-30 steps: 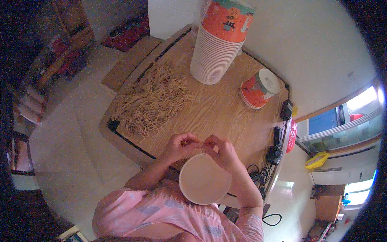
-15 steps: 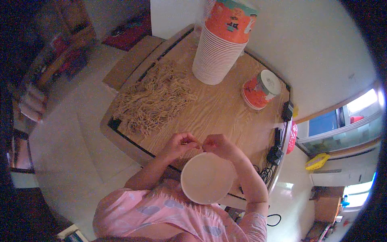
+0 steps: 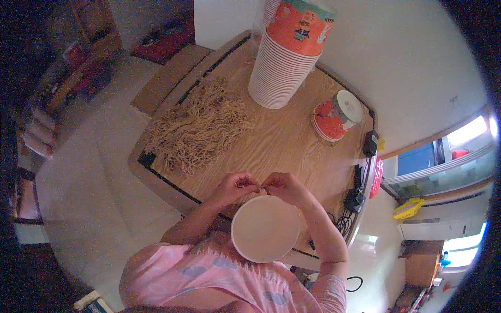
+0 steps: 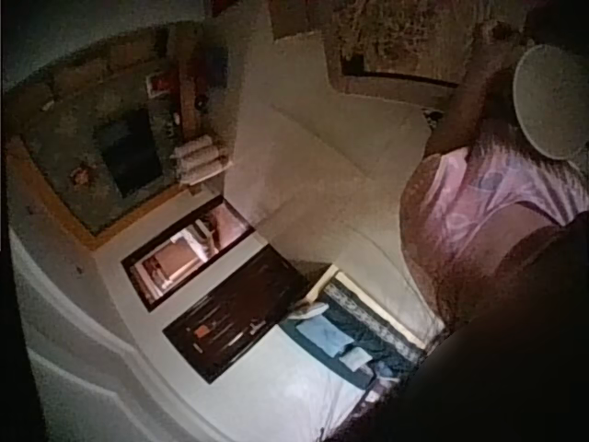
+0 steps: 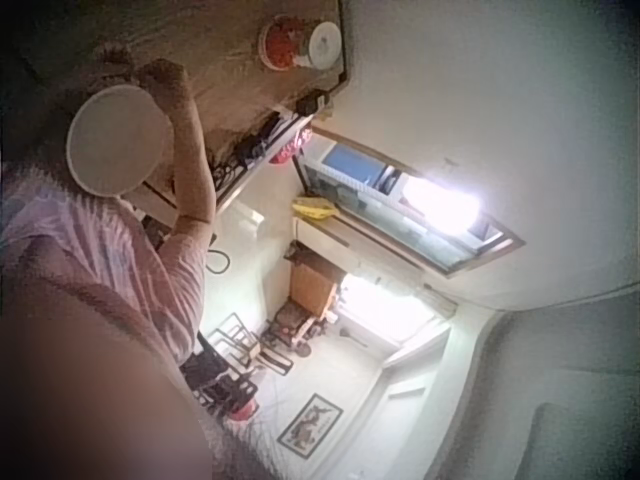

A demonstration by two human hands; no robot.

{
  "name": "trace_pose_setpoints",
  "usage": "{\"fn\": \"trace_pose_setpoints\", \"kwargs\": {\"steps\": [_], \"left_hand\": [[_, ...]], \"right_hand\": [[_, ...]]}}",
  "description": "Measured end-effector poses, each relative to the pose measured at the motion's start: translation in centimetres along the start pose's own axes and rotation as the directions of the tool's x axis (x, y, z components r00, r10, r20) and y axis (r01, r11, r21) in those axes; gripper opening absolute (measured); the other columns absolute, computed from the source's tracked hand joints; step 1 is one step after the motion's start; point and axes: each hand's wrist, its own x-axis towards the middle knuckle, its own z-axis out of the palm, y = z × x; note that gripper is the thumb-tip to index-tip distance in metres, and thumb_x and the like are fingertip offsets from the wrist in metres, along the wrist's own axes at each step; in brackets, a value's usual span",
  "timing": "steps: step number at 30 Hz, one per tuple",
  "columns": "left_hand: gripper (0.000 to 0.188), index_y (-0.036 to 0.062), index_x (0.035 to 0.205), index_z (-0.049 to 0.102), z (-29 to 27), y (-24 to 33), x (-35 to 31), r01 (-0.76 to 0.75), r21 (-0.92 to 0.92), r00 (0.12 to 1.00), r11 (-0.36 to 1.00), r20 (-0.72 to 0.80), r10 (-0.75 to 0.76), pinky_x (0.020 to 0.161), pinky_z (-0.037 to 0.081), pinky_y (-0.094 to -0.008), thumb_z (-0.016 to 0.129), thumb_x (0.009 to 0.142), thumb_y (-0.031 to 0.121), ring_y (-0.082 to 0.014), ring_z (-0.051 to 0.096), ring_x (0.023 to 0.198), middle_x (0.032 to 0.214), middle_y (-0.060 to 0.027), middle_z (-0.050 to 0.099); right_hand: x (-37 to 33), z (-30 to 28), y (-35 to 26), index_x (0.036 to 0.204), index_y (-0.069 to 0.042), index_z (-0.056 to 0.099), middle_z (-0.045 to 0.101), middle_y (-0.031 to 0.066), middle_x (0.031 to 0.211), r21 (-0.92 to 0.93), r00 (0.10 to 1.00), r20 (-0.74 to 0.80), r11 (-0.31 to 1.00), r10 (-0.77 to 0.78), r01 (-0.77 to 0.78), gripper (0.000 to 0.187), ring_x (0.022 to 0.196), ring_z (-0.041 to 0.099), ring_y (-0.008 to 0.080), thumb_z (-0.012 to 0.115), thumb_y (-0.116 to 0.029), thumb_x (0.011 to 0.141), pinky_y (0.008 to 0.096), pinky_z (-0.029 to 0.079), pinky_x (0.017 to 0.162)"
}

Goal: The recorder threads a string handle through pre-punched holes in paper buckets.

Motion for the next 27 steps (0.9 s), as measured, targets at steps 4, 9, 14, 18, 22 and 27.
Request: {"fn": "trace_pose_setpoints", "kwargs": {"steps": [4,9,14,18,22,27], "left_hand": [[0.009,0.0003,0.086,0.061,0.0,0.0,0.0,-0.012,0.010,1.000,1.000,-0.008,0.012,0.067,0.048,-0.0229,0.062,0.080,0.007,-0.0100,0.061,0.074,0.079,-0.0052,0.064],[0.010,0.0008,0.088,0.060,-0.1,0.0,0.1,-0.022,-0.033,1.000,0.999,0.007,0.022,0.067,0.048,-0.0228,0.061,0.080,0.007,-0.0097,0.061,0.073,0.079,-0.0050,0.064],[0.017,0.0019,0.094,0.060,0.1,0.4,0.0,-0.017,-0.066,1.000,0.998,0.003,0.017,0.066,0.046,-0.0218,0.063,0.080,0.012,-0.0072,0.057,0.072,0.081,-0.0028,0.062],[0.023,0.0039,0.098,0.061,0.5,0.4,-0.3,-0.098,0.054,0.995,0.994,0.015,0.097,0.062,0.044,-0.0213,0.065,0.079,0.015,-0.0057,0.053,0.070,0.080,0.0000,0.061],[0.025,0.0076,0.100,0.061,0.8,1.0,-0.4,-0.148,0.172,0.989,0.974,0.037,0.144,0.059,0.042,-0.0214,0.066,0.077,0.015,-0.0053,0.049,0.064,0.076,0.0018,0.059],[0.022,0.0080,0.097,0.062,0.9,0.8,-0.2,-0.186,0.263,0.983,0.947,0.043,0.181,0.055,0.041,-0.0221,0.067,0.076,0.014,-0.0058,0.046,0.059,0.074,0.0019,0.058]], "right_hand": [[-0.2,0.2,-0.5,0.085,-0.002,0.060,0.058,-0.0002,0.073,0.000,0.999,-0.036,1.000,0.006,-0.006,0.008,0.068,0.053,0.0059,0.061,-0.008,0.080,0.0215,0.044,0.058],[0.1,0.1,0.4,0.083,-0.002,0.059,0.058,-0.0002,0.072,0.023,0.999,-0.047,1.000,0.012,-0.011,0.008,0.067,0.053,0.0060,0.062,-0.008,0.079,0.0217,0.044,0.058],[0.1,0.2,0.7,0.082,-0.002,0.060,0.059,-0.0001,0.070,0.025,0.995,-0.085,0.999,0.047,-0.045,0.008,0.065,0.053,0.0056,0.062,-0.008,0.078,0.0219,0.044,0.056],[-0.4,0.4,0.3,0.082,-0.002,0.060,0.059,-0.0013,0.069,0.031,0.996,-0.088,0.999,-0.019,0.022,0.009,0.065,0.052,0.0051,0.063,-0.010,0.079,0.0218,0.043,0.055],[-0.4,0.3,0.5,0.082,-0.002,0.060,0.059,-0.0026,0.070,0.082,0.996,-0.086,0.996,0.037,-0.030,0.012,0.065,0.052,0.0051,0.064,-0.013,0.081,0.0217,0.042,0.056],[-0.3,0.2,0.8,0.083,-0.002,0.062,0.059,-0.0017,0.071,0.063,0.996,-0.080,0.997,0.039,-0.034,0.013,0.066,0.052,0.0051,0.064,-0.014,0.081,0.0221,0.043,0.057]]}}
